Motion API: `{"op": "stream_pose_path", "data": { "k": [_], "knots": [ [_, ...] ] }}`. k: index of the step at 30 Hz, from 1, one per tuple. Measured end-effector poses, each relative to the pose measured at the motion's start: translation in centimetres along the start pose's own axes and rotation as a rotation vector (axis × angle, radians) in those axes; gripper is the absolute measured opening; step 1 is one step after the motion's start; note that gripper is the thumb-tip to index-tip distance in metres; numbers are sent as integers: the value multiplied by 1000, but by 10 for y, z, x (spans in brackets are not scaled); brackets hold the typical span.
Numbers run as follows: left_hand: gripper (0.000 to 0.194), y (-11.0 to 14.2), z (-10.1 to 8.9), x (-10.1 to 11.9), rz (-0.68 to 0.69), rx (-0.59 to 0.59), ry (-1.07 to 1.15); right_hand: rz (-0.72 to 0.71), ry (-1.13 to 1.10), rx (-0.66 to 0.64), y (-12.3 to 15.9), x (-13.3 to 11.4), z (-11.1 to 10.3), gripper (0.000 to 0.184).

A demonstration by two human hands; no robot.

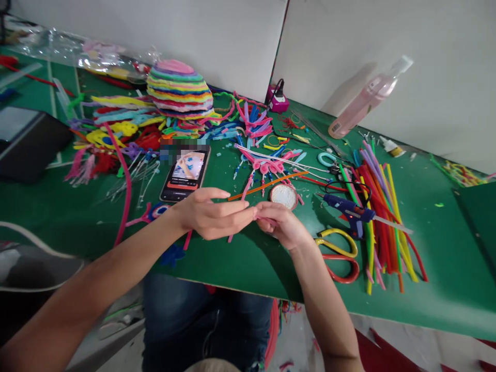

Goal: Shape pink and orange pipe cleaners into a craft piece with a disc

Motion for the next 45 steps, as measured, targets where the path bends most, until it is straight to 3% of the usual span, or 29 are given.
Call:
{"op": "stream_pose_path", "data": {
  "k": [6, 10, 15, 22, 27, 32, 34, 41, 45],
  "knots": [
    [23, 2, 5, -11, -233, -201, 3, -202, 134, 91, 10, -12, -5, 22],
    [18, 4, 9, -13, -296, -264, 112, -176, 221, 18, 12, -9, -2, 31],
    [18, 6, 1, -6, -151, -98, 70, -105, 136, -17, 9, -4, -3, 34],
    [16, 10, -5, 16, 157, 60, -353, -43, 11, -66, 6, -2, -1, 32],
    [18, 9, -6, 16, 154, 69, -417, -86, 65, -1, 6, -5, -4, 31],
    [23, 7, 1, 0, -105, -178, -157, -169, 114, 85, 8, -8, -5, 29],
    [22, 6, 1, -6, -210, -198, -110, -238, 147, 132, 9, -11, -4, 29],
    [10, 2, -4, -12, -454, 210, -165, -539, 435, 457, 23, -20, -9, 22],
    [22, 3, 3, -26, -766, 209, 118, -724, 641, 607, 32, -25, -8, 15]
  ]
}}
Point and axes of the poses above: each hand's wrist, its own y-axis away from the middle knuckle, its own z-axis out of the palm, x = y × z, the point moved 6 cm from there along -y, towards the middle knuckle, and after that the axes turned 10 degrees about y, right-handed, at the moved point
